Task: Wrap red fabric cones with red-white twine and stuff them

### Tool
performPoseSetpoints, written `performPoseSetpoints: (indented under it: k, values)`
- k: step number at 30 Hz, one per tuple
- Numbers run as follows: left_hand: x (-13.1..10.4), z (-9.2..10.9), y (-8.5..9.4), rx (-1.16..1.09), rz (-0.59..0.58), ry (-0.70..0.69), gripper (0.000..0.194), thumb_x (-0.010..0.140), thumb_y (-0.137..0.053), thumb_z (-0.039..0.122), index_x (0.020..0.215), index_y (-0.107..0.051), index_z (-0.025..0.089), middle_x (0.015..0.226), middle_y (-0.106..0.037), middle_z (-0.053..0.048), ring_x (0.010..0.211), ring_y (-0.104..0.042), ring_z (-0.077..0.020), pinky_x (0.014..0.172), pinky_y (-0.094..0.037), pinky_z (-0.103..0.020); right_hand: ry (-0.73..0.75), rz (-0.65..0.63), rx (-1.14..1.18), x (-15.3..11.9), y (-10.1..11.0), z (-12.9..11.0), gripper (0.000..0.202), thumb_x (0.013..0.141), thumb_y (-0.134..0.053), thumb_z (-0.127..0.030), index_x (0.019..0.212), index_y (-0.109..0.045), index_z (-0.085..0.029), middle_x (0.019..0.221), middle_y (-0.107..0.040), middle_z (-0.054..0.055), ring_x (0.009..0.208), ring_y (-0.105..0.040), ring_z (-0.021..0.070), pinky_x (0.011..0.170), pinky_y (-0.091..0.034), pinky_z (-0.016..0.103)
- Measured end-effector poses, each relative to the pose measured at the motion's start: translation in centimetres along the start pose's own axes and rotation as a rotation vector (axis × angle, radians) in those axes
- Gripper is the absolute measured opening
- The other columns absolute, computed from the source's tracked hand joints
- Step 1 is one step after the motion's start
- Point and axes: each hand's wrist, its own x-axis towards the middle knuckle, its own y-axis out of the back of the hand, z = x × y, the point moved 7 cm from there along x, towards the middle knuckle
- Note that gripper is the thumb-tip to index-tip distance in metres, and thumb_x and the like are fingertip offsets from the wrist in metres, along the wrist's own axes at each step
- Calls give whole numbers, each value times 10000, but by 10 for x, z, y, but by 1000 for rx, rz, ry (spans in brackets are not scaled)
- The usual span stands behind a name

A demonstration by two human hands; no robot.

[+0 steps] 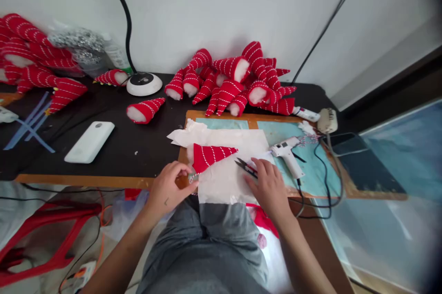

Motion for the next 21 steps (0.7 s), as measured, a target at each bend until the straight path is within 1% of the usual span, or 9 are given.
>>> performPoseSetpoints:
  k: [2,4,6,9,11,13,16,19,21]
  values:
    - [-11,-7,-4,53,27,-17,199,867,-772,342,956,-646,216,973,-647,-22,921,-592,-213,831,-447,-345,13,-21,-21,-7,-9,1,570,1083,-353,-541,1317,-586,-77,1159,-659,181,1003,-614,342,866,-523,459]
    - [-18,-11,-6,97,55,-51,130,898,-741,328,926,-676,220,961,-657,-27,914,-593,-219,837,-436,-357,11,-34,4,-11,-12,3,553,1086,-352,-525,1319,-582,-79,1158,-655,178,1008,-613,334,874,-529,455]
    - [-21,-13,-5,101,80,-73,109,933,-703,326,883,-708,230,945,-670,-28,912,-598,-221,841,-432,-360,2,-25,48,-11,-9,3,541,1080,-380,-526,1327,-580,-88,1173,-643,178,1038,-608,339,898,-532,468]
    - [-21,-14,-3,31,79,-49,154,951,-686,357,862,-724,237,941,-696,-26,936,-618,-223,858,-443,-354,13,29,155,-3,3,-5,458,1059,-498,-481,1327,-588,-120,1216,-626,171,1102,-598,339,950,-529,484]
    - [-19,-16,-1,-45,50,23,171,960,-665,383,890,-716,235,946,-716,-21,927,-644,-216,853,-456,-342,73,54,260,7,9,-19,370,1044,-567,-399,1317,-594,-152,1264,-620,157,1157,-592,323,1000,-517,478]
    - [-18,-17,-2,-127,-6,133,216,974,-632,429,915,-698,232,909,-725,-11,866,-675,-204,802,-471,-319,163,51,364,20,12,-40,288,1039,-584,-318,1290,-611,-179,1313,-617,143,1213,-583,308,1057,-494,482]
    - [-15,-14,-4,-239,-81,247,296,984,-593,509,932,-663,226,826,-711,5,778,-697,-191,721,-482,-286,255,17,493,43,7,-70,232,1034,-584,-257,1244,-645,-179,1348,-623,136,1255,-575,307,1100,-471,502]
    - [-9,-3,0,-287,-83,244,322,993,-573,536,949,-641,223,797,-672,16,717,-673,-170,677,-477,-263,297,-38,621,62,-3,-92,199,1031,-572,-206,1200,-675,-180,1351,-635,116,1253,-582,291,1087,-482,477]
    - [-2,5,5,-257,-65,211,309,1005,-559,521,964,-639,225,791,-644,24,683,-628,-152,654,-448,-254,322,-73,685,70,-10,-100,193,1029,-549,-161,1158,-691,-185,1330,-649,100,1236,-594,274,1071,-491,451]
